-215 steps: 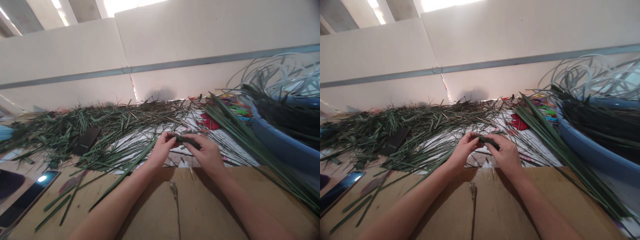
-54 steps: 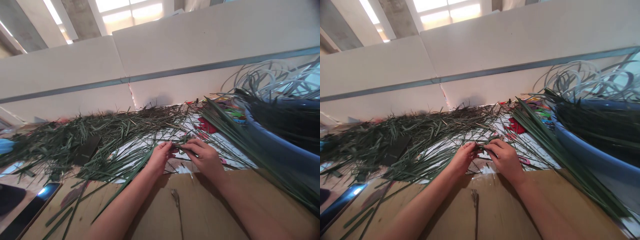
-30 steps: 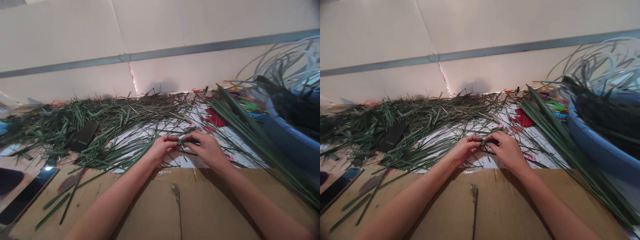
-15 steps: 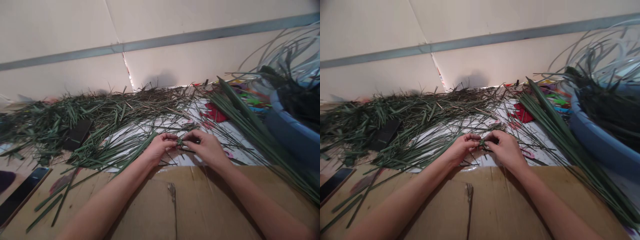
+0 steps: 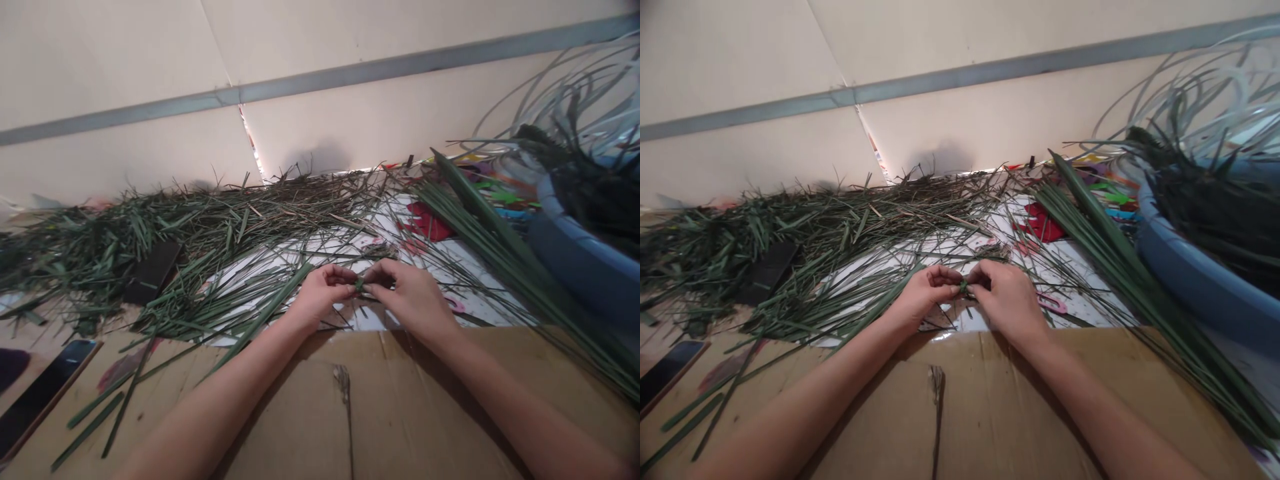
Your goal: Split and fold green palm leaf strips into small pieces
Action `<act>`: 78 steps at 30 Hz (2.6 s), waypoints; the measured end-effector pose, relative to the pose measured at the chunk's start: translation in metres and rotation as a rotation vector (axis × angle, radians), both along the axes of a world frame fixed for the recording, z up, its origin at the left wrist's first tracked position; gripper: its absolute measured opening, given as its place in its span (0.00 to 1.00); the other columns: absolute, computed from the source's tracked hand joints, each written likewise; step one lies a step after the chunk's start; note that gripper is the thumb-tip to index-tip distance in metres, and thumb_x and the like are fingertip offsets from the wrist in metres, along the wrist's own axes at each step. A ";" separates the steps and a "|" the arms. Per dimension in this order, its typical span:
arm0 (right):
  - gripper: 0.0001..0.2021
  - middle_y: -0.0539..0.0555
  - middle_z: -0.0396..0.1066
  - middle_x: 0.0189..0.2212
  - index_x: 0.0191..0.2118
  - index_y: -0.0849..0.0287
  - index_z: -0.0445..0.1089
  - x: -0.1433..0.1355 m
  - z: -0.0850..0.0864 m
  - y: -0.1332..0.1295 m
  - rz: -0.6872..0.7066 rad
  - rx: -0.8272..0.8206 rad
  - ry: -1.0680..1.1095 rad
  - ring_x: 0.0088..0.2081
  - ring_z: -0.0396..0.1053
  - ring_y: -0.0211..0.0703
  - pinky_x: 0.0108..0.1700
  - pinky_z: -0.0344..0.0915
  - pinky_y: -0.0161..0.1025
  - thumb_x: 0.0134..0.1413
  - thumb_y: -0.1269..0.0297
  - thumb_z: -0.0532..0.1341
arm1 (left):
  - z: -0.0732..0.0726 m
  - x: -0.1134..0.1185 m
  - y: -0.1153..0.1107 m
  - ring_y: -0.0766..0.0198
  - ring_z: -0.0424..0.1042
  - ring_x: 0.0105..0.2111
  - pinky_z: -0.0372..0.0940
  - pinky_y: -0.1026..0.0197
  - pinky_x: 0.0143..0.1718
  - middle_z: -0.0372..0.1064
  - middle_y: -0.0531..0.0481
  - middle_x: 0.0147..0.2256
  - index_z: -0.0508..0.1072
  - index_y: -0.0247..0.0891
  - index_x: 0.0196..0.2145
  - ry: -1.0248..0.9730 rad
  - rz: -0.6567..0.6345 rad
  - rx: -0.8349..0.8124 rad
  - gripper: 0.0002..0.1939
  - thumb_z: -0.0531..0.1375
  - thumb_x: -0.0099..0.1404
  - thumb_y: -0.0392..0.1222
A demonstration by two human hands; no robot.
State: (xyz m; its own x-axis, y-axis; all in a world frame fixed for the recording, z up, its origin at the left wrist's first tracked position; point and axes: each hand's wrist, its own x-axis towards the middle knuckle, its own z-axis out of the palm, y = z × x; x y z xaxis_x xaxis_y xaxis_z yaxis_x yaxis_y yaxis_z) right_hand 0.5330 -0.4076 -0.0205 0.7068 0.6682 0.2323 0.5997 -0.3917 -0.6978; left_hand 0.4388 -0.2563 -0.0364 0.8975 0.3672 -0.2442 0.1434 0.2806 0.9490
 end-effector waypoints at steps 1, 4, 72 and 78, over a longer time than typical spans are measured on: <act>0.04 0.48 0.77 0.28 0.31 0.54 0.74 -0.001 0.000 0.000 0.005 -0.005 -0.025 0.30 0.72 0.42 0.33 0.60 0.37 0.50 0.70 0.63 | 0.000 0.000 0.000 0.65 0.73 0.31 0.67 0.62 0.37 0.74 0.48 0.31 0.75 0.33 0.34 0.000 0.004 0.026 0.12 0.68 0.49 0.30; 0.04 0.49 0.76 0.28 0.30 0.54 0.73 -0.004 0.000 0.001 0.017 0.004 -0.070 0.30 0.71 0.44 0.32 0.60 0.38 0.50 0.70 0.62 | -0.002 0.002 0.000 0.65 0.73 0.31 0.67 0.62 0.36 0.75 0.48 0.31 0.76 0.33 0.33 -0.006 0.007 0.097 0.11 0.67 0.49 0.29; 0.03 0.52 0.76 0.32 0.34 0.55 0.74 0.011 0.002 -0.010 0.073 0.275 -0.275 0.36 0.72 0.46 0.41 0.65 0.43 0.60 0.66 0.62 | 0.010 -0.003 0.013 0.67 0.73 0.34 0.66 0.63 0.43 0.76 0.49 0.36 0.80 0.37 0.42 -0.150 -0.043 0.042 0.18 0.72 0.51 0.40; 0.05 0.53 0.74 0.30 0.33 0.57 0.72 0.009 0.002 -0.009 0.082 0.254 -0.381 0.35 0.70 0.47 0.40 0.62 0.43 0.61 0.67 0.61 | 0.007 -0.001 0.009 0.65 0.74 0.32 0.67 0.61 0.42 0.78 0.48 0.33 0.80 0.35 0.38 -0.157 0.018 0.022 0.19 0.73 0.48 0.41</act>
State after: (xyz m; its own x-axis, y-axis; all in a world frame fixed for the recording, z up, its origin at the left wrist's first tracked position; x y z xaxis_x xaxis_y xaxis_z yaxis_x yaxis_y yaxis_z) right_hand 0.5415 -0.4167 -0.0186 0.4869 0.6065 0.6286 0.8536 -0.1780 -0.4896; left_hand 0.4376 -0.2476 -0.0293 0.9172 0.3876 -0.0928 -0.0124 0.2606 0.9654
